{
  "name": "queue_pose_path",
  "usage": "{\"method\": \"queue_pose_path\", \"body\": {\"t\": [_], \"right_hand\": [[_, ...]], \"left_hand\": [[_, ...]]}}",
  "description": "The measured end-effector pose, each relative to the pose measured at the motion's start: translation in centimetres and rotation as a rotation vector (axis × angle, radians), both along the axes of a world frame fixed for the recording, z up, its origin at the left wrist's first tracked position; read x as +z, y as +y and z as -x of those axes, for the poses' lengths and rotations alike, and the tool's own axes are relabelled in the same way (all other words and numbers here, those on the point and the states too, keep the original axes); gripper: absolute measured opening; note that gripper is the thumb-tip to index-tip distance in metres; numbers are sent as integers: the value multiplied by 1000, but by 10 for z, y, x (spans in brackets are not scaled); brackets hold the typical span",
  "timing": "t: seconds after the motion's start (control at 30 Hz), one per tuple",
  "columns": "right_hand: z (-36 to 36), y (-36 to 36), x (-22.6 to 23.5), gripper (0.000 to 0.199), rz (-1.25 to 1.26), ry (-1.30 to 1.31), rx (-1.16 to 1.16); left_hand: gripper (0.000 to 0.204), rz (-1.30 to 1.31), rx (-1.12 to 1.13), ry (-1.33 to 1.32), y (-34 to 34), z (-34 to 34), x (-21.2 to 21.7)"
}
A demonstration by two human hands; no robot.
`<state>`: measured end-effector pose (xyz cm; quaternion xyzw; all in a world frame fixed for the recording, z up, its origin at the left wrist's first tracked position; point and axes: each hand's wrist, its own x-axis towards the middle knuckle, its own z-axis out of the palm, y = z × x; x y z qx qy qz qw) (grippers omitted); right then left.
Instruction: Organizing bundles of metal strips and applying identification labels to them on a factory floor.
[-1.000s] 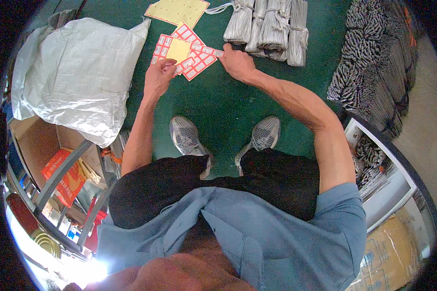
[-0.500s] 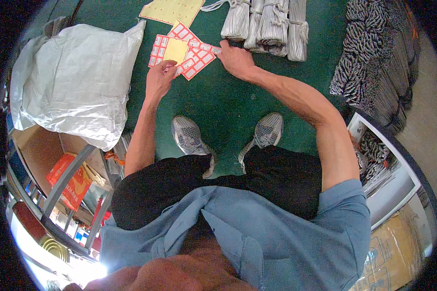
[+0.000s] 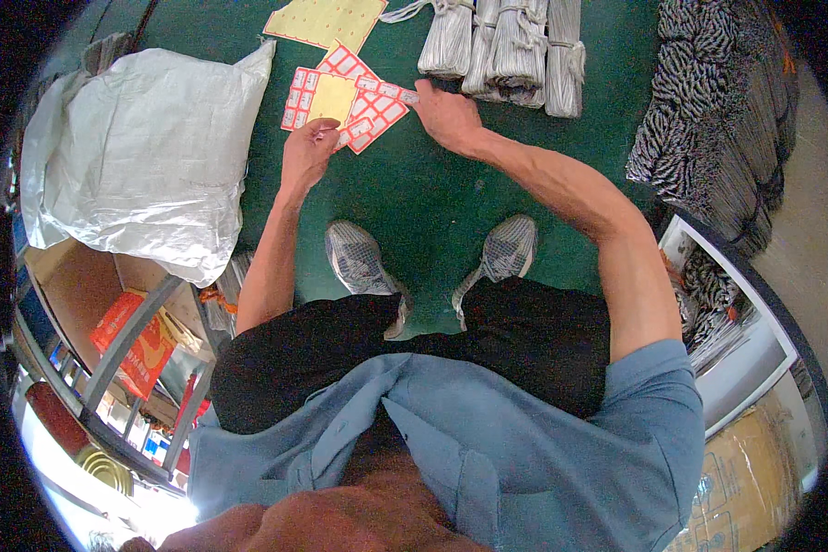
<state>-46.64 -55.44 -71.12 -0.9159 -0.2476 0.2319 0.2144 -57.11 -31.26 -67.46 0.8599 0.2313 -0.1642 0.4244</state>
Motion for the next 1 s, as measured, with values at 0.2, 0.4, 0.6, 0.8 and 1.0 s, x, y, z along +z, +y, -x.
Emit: {"method": "queue_pose_path", "body": {"t": [0.2,0.4,0.6,0.8,1.0], "right_hand": [[-2,2,-1,30,19,49,12],[-2,1,1,27,37,72,0],[4,1,-1,24,-56,-8,1],[2,-2,7,26,-87,7,1],[3,-2,1,34,-123,-1,-31]], "left_hand": [[31,-20,16,-50,-6,-3,-1],[34,-426,-264,-369,-14,-8,-10],[33,-443,-473,-593,-39,-54,-12],[26,-379,-419,-448,-46,-80,-39],[27,-325,-441,-461,-38,-81,-46]]}}
